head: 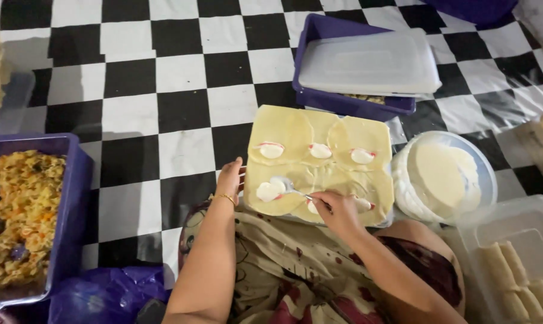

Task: Applying paste to dough wrappers, rolling them around fillings, and packing the finished rolls into containers.

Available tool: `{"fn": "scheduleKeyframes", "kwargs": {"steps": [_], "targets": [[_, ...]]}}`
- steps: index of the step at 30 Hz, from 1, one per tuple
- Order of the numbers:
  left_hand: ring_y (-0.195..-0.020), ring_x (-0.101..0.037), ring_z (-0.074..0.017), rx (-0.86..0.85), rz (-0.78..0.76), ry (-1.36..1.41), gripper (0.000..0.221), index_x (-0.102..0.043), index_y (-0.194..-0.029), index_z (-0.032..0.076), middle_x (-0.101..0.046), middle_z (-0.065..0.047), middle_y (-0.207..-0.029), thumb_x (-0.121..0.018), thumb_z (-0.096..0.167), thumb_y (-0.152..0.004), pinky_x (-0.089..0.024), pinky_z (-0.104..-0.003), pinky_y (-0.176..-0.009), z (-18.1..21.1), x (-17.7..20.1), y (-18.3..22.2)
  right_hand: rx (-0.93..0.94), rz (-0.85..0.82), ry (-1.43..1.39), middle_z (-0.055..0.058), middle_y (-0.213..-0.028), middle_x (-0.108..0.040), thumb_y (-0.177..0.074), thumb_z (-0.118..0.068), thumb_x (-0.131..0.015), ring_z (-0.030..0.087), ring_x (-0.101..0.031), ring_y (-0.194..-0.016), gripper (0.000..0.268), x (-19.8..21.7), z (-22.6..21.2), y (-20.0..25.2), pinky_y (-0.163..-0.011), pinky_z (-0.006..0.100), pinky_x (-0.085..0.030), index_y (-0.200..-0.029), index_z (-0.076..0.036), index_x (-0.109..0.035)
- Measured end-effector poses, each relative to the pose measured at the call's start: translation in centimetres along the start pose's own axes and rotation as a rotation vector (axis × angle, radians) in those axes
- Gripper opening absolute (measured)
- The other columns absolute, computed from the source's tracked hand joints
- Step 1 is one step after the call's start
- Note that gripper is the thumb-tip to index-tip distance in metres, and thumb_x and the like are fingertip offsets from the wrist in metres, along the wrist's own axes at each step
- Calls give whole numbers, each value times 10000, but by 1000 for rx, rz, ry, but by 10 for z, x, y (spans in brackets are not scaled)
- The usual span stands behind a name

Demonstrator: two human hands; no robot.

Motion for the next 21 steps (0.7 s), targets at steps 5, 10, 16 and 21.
{"fn": "scheduleKeyframes", "kwargs": {"steps": [5, 10, 16, 21], "targets": [[-993, -709, -315, 6, -38, -8, 586, -546, -1329, 89, -680, -149, -1160, -706, 510, -955, -606, -409, -793, -2, -8, 0, 118, 12, 35, 19, -667, -700, -920, -194, -701, 239, -678, -630, 116, 16, -41, 0, -661, 336, -525, -933, -167, -813], [-959, -719, -312, -18, -44, -26, 580, -563, -1309, 85, -687, -147, -1132, -721, 511, -947, -614, -411, -757, -9, -7, -22, 165, 65, 11, -25, -668, -662, -928, -204, -711, 195, -626, -635, 110, 16, -33, 2, -680, 310, -485, -982, -215, -806], [-966, -704, -315, -17, -48, -23, 562, -557, -1302, 67, -673, -155, -1137, -694, 494, -962, -595, -396, -769, 4, -9, 0, 234, 105, 25, 0, -666, -638, -936, -154, -690, 203, -624, -632, 107, 38, -66, -3, -637, 309, -518, -966, -177, -790], [-917, -699, -295, -36, -53, -15, 545, -558, -1278, 59, -666, -149, -1104, -697, 481, -962, -592, -375, -724, 4, -11, -3, 228, 93, 42, 16, -682, -631, -964, -132, -662, 202, -604, -639, 115, 35, -66, -3, -629, 315, -521, -955, -116, -776]]}}
Point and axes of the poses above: each hand's wrist, its own y-axis away from the middle knuckle, its own x-axis out of the back of the hand, z = x × y, the point moved 10 cm from there along -y, towards the middle knuckle
